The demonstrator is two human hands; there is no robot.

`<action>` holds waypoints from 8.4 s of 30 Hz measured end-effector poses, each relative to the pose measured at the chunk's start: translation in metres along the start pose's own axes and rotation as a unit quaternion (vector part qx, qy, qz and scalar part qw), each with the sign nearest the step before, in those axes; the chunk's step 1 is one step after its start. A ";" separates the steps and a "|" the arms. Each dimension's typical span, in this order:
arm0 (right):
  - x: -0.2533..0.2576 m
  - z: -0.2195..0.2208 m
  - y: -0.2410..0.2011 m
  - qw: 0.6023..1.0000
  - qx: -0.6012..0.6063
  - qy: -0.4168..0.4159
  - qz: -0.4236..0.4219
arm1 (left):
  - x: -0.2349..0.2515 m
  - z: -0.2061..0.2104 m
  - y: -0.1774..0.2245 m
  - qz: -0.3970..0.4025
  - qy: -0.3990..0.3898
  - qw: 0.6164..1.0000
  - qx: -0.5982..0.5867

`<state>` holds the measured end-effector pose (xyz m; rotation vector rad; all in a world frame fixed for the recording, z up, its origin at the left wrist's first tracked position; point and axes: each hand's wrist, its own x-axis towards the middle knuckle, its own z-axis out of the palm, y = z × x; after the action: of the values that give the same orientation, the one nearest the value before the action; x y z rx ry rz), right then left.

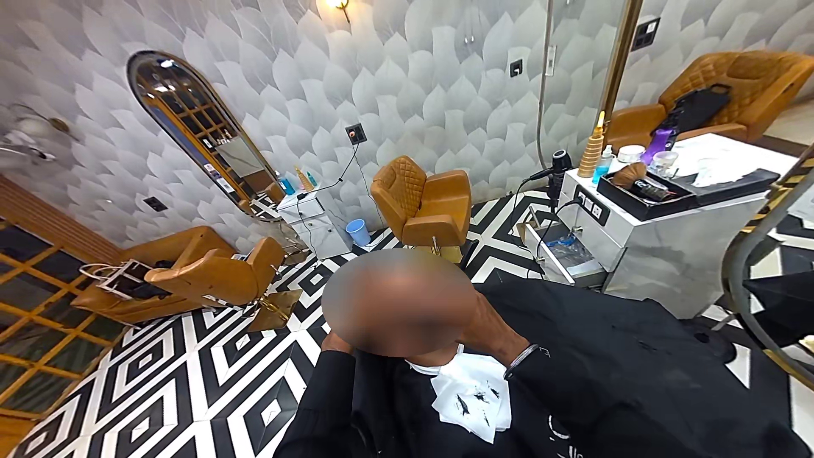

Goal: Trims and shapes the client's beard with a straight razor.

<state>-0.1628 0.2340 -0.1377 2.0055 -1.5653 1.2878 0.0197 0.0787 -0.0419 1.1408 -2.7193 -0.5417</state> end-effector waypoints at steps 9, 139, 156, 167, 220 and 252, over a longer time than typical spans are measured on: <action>0.004 0.003 -0.016 0.999 -0.029 0.044 0.006 | -0.002 -0.008 -0.001 0.009 -0.026 1.000 -0.013; -0.058 -0.025 -0.024 0.955 0.042 -0.171 0.239 | -0.058 0.059 0.037 -0.050 0.232 0.967 0.097; -0.058 -0.027 -0.018 0.950 0.055 -0.176 0.253 | -0.058 0.058 0.037 -0.043 0.231 0.967 0.096; -0.058 -0.025 -0.022 0.954 0.047 -0.170 0.242 | -0.058 0.059 0.035 -0.032 0.236 0.966 0.101; -0.058 -0.022 -0.023 0.955 0.048 -0.155 0.248 | -0.058 0.059 0.033 -0.027 0.228 0.968 0.100; -0.050 -0.002 -0.077 0.807 0.369 -0.068 0.456 | -0.058 0.061 0.028 -0.019 0.244 0.967 0.072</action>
<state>-0.0964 0.2950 -0.1536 1.6881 -2.5492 2.4592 0.0256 0.1546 -0.0877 1.1751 -2.3383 -0.0491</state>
